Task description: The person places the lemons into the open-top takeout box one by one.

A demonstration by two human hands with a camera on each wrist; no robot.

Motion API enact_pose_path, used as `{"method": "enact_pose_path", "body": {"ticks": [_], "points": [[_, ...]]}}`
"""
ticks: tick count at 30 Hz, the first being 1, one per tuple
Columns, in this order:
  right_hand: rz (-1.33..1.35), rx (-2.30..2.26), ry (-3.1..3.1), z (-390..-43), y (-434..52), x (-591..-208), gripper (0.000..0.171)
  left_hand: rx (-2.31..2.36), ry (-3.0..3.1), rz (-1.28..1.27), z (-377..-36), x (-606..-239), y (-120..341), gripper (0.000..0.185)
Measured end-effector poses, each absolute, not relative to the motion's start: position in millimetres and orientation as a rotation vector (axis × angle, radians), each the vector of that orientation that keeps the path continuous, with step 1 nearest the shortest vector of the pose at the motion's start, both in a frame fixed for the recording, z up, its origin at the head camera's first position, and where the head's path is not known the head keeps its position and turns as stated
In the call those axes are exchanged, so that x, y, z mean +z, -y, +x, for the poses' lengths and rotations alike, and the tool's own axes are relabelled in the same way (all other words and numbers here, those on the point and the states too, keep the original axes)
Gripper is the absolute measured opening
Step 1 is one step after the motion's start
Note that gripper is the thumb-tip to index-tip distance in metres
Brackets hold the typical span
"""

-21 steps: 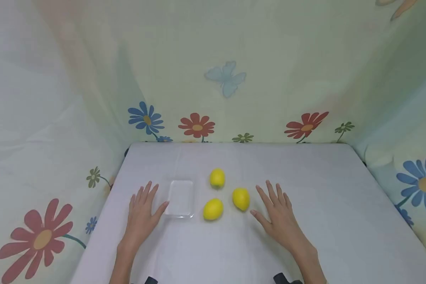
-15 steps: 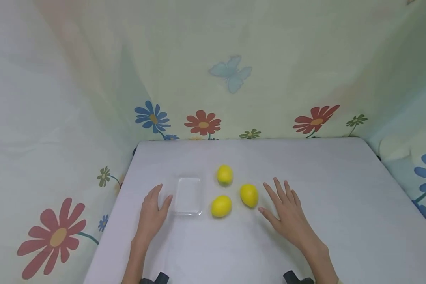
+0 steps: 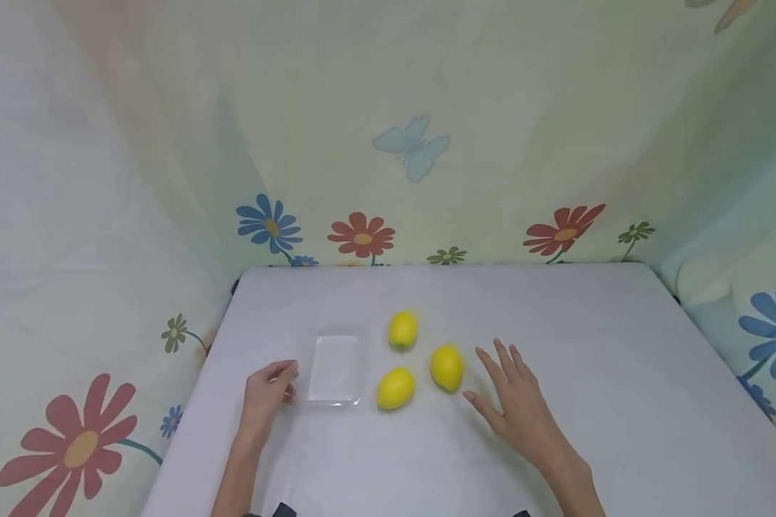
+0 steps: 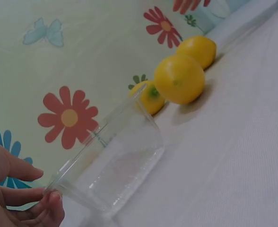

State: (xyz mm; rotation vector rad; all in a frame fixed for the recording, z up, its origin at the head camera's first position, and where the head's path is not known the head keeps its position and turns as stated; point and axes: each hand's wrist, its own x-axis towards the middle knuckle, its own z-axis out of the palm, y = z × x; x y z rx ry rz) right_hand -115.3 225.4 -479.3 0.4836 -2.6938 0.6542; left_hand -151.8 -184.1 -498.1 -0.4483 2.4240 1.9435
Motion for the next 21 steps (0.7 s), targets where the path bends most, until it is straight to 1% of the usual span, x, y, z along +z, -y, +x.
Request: {"method": "enact_pose_path", "body": {"ticks": [7, 16, 21], "points": [[0.478, 0.661, 2.702, -116, -222, -480, 0.075, 1.935, -2.402, -0.468, -152, -492, 187, 0.03], [0.468, 0.837, 2.705, -126, -215, -498, 0.077, 1.948, -2.336, -0.484, -152, -496, 189, 0.031], [0.386, 0.96, 2.812, -138, -203, -501, 0.08, 1.959, -2.329, -0.489, -151, -494, 190, 0.032]]}}
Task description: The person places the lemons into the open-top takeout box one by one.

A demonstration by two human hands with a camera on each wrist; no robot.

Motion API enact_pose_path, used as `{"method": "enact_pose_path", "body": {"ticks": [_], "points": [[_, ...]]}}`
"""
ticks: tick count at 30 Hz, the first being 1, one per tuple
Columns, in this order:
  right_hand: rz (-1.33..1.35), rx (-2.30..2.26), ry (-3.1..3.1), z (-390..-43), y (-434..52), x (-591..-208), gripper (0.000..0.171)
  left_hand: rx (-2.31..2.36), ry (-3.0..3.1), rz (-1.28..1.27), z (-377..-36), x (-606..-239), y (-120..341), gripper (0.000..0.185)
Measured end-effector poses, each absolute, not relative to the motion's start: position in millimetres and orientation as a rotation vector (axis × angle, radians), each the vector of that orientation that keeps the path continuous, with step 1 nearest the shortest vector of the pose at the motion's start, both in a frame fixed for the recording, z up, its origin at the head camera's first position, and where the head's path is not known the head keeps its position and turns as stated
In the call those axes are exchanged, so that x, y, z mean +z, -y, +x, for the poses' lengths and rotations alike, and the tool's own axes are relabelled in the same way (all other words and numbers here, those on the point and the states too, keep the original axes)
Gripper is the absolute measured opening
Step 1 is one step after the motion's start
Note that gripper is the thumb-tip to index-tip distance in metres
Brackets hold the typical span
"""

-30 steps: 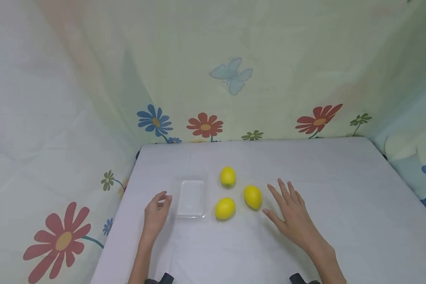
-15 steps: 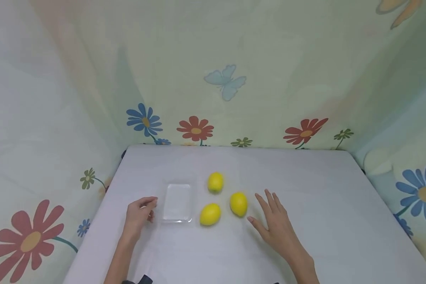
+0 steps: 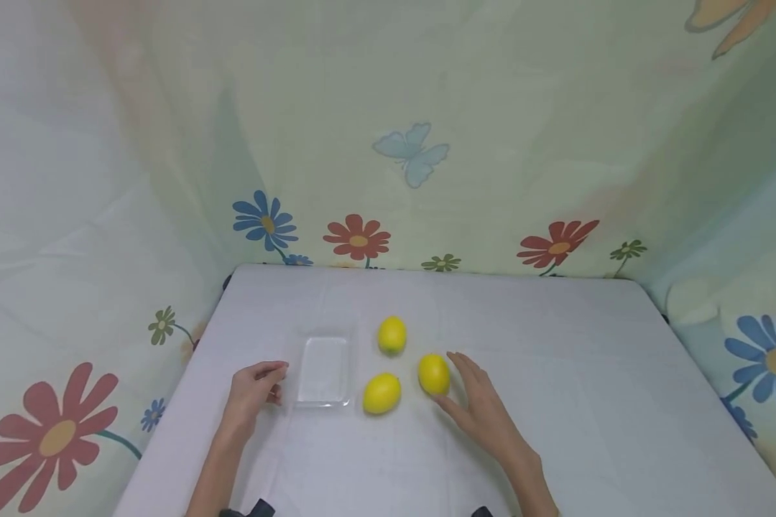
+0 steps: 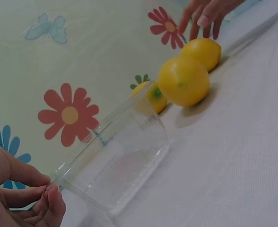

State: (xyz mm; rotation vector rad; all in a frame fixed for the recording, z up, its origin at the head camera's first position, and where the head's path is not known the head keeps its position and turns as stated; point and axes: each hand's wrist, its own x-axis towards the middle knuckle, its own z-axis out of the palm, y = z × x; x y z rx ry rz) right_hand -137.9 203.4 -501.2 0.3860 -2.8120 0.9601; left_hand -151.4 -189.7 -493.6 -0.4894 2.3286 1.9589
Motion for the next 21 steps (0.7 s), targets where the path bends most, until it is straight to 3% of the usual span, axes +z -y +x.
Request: {"method": "enact_pose_path", "body": {"ticks": [7, 21], "points": [[0.341, 0.967, 2.835, -149, -187, -500, 0.079, 1.969, -2.286, -0.544, -151, -493, 189, 0.034], [0.248, 0.944, 2.864, -157, -176, -503, 0.059, 1.985, -2.273, -0.53, -150, -491, 190, 0.036]]}}
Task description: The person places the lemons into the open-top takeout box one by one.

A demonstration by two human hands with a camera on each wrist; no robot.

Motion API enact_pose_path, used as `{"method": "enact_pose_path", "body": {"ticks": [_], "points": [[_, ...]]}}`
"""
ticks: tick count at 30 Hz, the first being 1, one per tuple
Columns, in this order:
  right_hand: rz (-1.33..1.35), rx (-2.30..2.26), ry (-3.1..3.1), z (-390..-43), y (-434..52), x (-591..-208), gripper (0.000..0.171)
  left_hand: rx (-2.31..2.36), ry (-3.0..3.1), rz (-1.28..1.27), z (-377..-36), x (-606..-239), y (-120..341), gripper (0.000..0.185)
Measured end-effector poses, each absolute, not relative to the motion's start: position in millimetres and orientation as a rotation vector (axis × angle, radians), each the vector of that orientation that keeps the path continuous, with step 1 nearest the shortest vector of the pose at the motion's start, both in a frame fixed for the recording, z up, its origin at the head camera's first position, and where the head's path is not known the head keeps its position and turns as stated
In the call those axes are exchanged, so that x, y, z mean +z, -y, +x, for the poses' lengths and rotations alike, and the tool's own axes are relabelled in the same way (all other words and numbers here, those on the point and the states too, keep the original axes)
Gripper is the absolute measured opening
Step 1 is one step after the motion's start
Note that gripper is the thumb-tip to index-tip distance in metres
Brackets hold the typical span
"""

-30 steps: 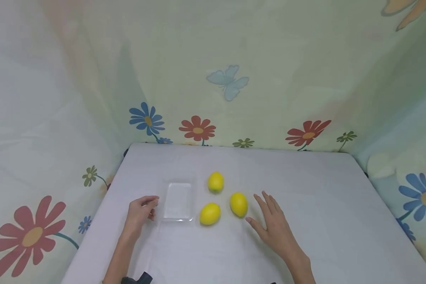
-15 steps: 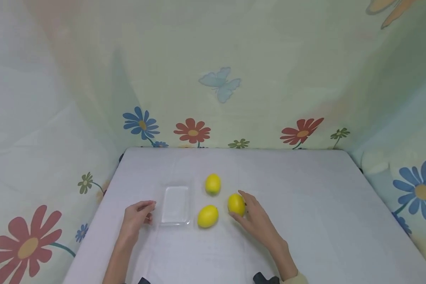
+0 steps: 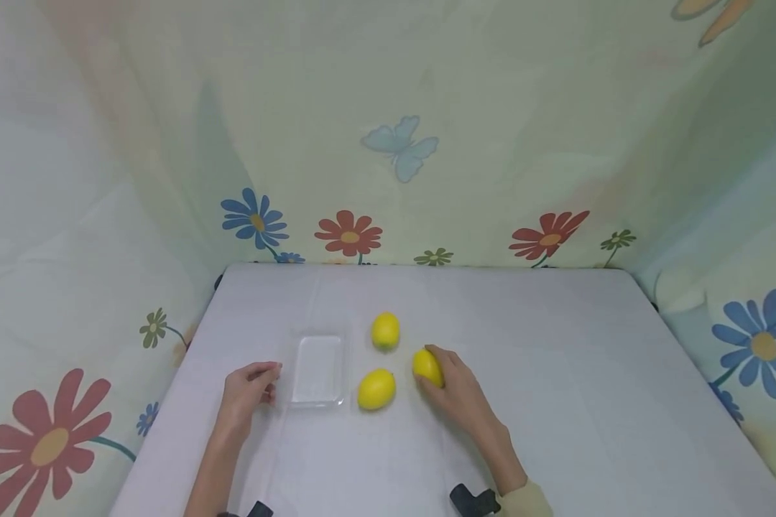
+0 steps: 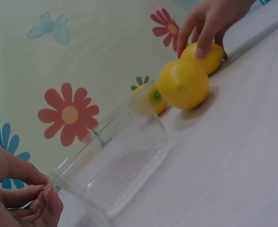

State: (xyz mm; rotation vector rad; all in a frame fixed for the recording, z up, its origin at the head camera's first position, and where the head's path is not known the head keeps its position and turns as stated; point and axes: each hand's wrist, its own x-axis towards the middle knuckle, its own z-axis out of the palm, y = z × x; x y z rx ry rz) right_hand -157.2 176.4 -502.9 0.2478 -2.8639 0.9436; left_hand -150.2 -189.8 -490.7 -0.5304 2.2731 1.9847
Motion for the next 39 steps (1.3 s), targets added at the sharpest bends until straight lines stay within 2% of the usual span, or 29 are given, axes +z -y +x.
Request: {"method": "enact_pose_path", "body": {"ticks": [19, 25, 33, 39], "points": [[0.272, 0.975, 2.781, -158, -172, -501, 0.06, 1.989, -2.274, -0.524, -152, -489, 191, 0.033], [0.378, 1.009, 2.699, -157, -166, -485, 0.061, 1.999, -2.268, -0.522, -152, -490, 190, 0.033], [0.595, 1.131, 2.656, -161, -126, -455, 0.059, 2.01, -2.258, -0.524, -152, -489, 189, 0.033], [0.77, 1.186, 2.687, -165, -87, -454, 0.058, 1.997, -2.263, -0.546, -151, -489, 189, 0.033]]}}
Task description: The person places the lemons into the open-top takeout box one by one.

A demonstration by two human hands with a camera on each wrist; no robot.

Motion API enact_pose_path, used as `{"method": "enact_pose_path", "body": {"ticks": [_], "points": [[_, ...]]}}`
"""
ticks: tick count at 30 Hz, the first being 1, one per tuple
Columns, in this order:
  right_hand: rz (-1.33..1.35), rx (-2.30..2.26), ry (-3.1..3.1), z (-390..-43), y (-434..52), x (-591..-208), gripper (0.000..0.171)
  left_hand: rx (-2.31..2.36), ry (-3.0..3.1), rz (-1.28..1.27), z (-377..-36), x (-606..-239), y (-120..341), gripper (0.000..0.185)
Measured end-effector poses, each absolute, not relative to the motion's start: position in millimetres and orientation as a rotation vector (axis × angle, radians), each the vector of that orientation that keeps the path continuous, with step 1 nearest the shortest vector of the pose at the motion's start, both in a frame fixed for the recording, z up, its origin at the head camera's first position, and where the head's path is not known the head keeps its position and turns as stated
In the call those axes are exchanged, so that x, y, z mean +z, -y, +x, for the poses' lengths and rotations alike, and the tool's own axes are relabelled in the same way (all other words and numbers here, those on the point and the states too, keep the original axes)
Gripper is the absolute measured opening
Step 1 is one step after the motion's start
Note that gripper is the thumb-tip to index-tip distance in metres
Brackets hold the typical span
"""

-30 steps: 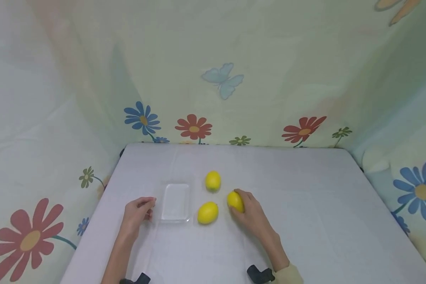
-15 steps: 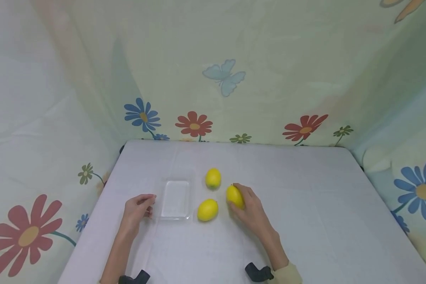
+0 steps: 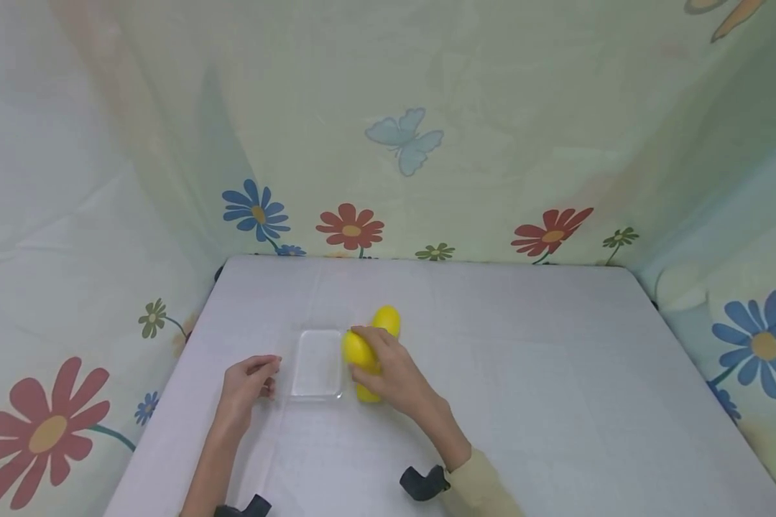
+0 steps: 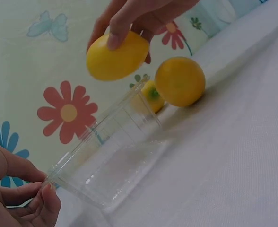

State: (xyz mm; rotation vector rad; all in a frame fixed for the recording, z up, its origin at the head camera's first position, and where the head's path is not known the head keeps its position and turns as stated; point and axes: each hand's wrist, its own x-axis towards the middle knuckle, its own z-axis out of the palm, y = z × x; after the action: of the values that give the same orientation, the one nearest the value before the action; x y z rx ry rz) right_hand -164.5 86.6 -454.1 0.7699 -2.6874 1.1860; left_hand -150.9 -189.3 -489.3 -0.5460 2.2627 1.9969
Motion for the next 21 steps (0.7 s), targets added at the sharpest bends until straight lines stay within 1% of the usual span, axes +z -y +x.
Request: {"method": "enact_pose_path", "body": {"ticks": [3, 10, 16, 21], "points": [[0.872, 1.15, 2.7, -166, -68, -455, 0.057, 1.996, -2.259, -0.548, -151, -490, 190, 0.033], [1.017, 0.932, 2.762, -168, -33, -461, 0.059, 1.977, -2.26, -0.557, -151, -490, 189, 0.033], [1.181, 0.746, 2.779, -174, -15, -471, 0.057, 1.991, -2.252, -0.54, -150, -489, 191, 0.035], [1.232, 0.68, 2.831, -178, -7, -478, 0.057, 1.994, -2.252, -0.542, -151, -488, 191, 0.033]]}}
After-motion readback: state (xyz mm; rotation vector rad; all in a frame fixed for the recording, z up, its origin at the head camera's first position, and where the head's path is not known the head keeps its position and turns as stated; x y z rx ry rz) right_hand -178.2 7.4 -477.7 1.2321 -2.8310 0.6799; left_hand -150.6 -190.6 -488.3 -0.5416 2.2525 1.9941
